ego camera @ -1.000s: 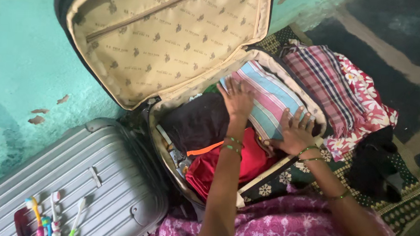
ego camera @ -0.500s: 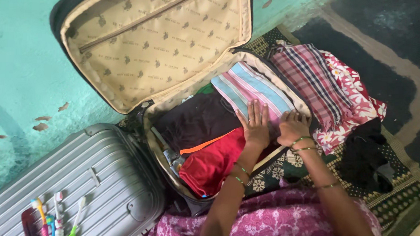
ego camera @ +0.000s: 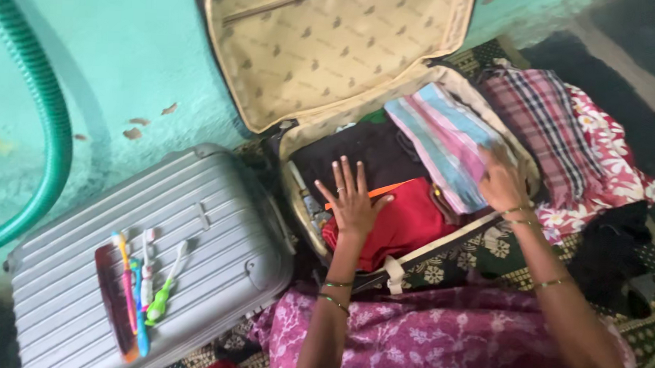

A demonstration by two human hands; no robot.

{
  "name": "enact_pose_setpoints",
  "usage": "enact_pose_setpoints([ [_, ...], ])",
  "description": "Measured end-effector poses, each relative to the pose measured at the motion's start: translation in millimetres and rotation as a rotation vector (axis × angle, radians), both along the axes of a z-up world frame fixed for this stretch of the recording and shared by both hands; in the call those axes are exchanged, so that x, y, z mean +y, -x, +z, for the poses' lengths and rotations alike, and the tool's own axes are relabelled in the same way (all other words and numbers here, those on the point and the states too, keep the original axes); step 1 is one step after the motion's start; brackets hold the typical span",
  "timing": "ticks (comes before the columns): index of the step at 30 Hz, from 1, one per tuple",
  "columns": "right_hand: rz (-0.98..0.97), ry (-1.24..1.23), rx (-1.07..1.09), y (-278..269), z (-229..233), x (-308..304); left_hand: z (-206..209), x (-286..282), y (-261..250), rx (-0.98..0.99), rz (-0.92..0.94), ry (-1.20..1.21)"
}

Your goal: The person folds and places various clothing items and toiletries into an open suitcase. They handle shirts, pants, and a towel, arranging them neatly inside, then add toothbrushes and a comb to the top layer.

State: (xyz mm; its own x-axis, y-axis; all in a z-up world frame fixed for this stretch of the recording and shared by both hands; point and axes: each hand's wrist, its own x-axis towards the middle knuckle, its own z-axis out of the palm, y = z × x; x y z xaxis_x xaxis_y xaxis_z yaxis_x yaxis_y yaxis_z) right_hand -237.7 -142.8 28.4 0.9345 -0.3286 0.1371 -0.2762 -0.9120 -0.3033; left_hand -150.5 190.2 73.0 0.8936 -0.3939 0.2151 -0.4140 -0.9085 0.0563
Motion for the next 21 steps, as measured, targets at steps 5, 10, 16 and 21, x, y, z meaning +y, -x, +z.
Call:
enact_pose_setpoints([
  [5,0.169,0.002,-0.064,-92,2,48,-10,2,-2,-0.011,0.008,0.052],
  [10,0.220,0.004,0.027,-167,-11,86,-8,1,-2,-0.011,0.009,0.062],
  [16,0.160,0.199,0.177,-178,-30,108,-1,-2,-5,0.047,0.016,0.054],
  [21,0.341,-0.156,0.264,-203,-12,64,1,-2,-5,0.043,0.024,0.051],
])
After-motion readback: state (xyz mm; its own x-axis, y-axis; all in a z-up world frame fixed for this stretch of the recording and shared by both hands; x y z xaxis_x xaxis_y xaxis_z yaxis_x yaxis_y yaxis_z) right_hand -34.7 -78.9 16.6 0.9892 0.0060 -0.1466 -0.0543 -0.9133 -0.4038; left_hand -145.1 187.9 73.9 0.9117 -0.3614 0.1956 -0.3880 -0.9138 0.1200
